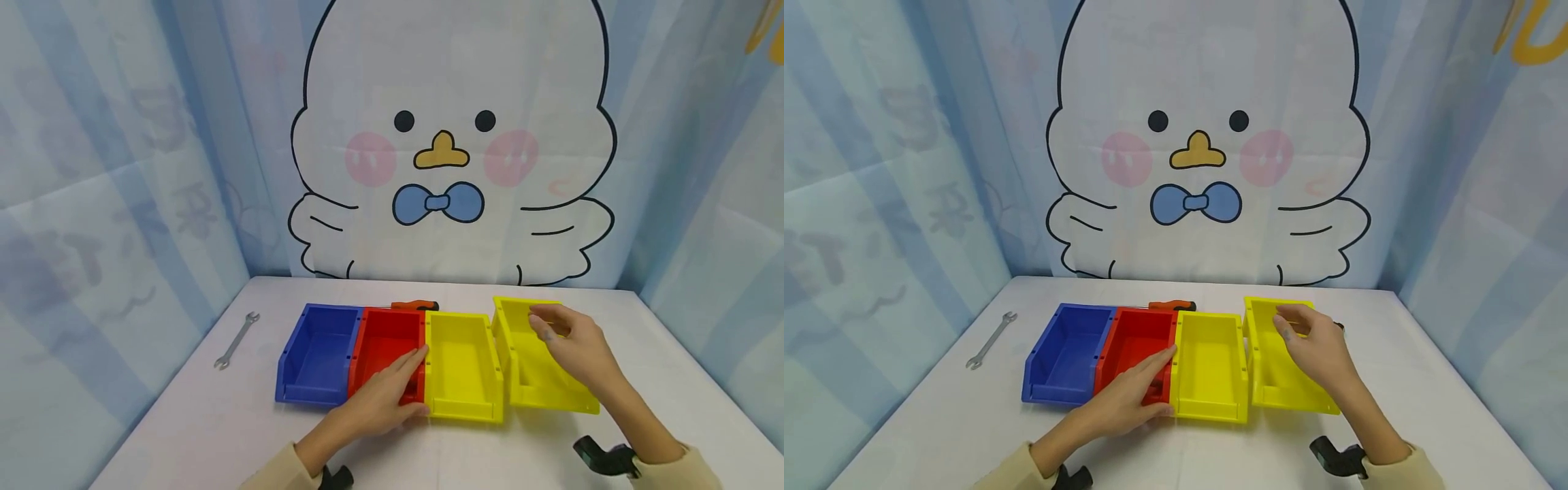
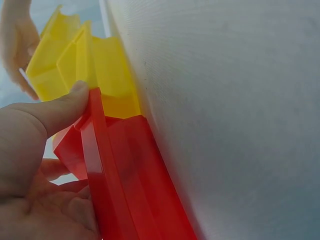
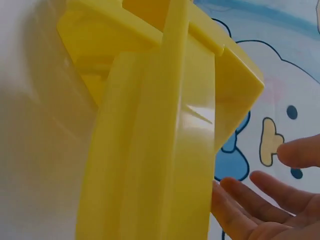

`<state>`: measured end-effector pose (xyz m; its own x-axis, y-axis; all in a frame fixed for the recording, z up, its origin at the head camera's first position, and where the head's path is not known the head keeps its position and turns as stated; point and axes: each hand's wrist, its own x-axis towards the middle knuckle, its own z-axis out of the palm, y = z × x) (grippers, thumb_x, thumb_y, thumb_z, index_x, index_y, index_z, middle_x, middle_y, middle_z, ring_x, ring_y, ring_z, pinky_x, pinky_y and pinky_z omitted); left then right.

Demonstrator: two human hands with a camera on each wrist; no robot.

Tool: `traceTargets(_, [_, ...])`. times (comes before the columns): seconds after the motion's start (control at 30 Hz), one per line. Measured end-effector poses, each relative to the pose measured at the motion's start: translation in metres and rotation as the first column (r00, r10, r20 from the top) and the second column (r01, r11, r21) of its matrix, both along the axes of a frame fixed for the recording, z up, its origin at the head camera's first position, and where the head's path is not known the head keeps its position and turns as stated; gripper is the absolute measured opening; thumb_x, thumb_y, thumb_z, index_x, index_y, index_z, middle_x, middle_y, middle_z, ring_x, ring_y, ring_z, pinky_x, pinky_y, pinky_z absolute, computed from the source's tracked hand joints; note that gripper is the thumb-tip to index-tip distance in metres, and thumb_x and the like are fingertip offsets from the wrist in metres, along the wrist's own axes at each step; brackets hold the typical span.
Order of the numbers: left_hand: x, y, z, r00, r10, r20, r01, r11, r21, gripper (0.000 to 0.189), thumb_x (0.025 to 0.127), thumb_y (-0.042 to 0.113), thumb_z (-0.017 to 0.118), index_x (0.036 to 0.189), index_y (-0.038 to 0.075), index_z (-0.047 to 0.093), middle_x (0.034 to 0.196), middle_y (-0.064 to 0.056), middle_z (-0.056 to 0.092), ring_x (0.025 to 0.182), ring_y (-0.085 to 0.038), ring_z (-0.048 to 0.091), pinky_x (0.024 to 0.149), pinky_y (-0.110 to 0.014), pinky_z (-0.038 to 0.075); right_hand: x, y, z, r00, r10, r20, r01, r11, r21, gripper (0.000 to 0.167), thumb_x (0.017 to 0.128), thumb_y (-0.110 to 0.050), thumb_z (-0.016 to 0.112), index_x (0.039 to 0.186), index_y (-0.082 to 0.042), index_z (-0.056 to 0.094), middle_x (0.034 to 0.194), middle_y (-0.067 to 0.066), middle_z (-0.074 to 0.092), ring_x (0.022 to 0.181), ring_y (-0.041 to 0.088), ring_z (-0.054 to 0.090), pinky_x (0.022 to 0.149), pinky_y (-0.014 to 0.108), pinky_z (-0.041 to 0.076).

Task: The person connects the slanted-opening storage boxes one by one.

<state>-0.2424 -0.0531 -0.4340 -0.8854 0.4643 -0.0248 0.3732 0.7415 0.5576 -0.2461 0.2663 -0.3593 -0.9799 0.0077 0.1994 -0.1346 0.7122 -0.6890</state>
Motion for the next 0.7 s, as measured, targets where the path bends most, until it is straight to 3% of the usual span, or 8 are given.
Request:
traceTargets(0.1, [0.000,0.001,0.000,1.000,0.002,-0.003,-0.002,1.000,-0.004,0.103,0.091,0.043,0.082,0.170,0.039,0.016,0.175,-0.004,0.033,0.156,-0.031,0.044,0.118,-0.057,0.049,-0.005,-0.008,-0.002,0.995,0.060,0.074,-0.053,0.994,-0.097,0.047,0.114,-0.023,0.049,0.154,0.001,0.049,0.152,0.030,0.057,0.132,0.045,0.065,0.095,0.042,0.065])
traceTargets(0.2, [0.000,0.001,0.001,1.000,0.007,-0.006,-0.007,1.000,-0.011,0.104,0.090,0.042,0.083,0.170,0.039,0.017,0.175,-0.004,0.034,0.156,-0.031,0.045,0.118,-0.057,0.049,-0.010,-0.015,-0.004,0.987,0.081,0.141,-0.056,0.983,-0.175,0.049,0.115,-0.023,0.046,0.159,-0.001,0.044,0.158,0.029,0.051,0.135,0.044,0.062,0.090,0.036,0.067])
traceTargets(0.4, [0.000,0.003,0.001,1.000,0.014,-0.001,-0.014,1.000,-0.012,0.104,0.090,0.042,0.083,0.170,0.040,0.018,0.174,-0.004,0.035,0.156,-0.031,0.045,0.118,-0.057,0.050,-0.013,-0.020,-0.008,0.971,0.072,0.230,-0.029,0.983,-0.183,0.056,0.115,-0.033,0.045,0.165,-0.008,0.037,0.165,0.028,0.042,0.138,0.045,0.058,0.086,0.034,0.067])
traceTargets(0.7, [0.000,0.001,0.002,1.000,0.003,0.011,-0.003,1.000,0.007,0.103,0.090,0.041,0.083,0.170,0.037,0.019,0.175,-0.003,0.035,0.157,-0.029,0.043,0.118,-0.056,0.049,-0.013,-0.021,-0.015,0.969,0.083,0.234,-0.044,0.985,-0.170,0.056,0.114,-0.030,0.048,0.167,-0.015,0.035,0.157,0.029,0.051,0.122,0.034,0.062,0.079,0.031,0.066])
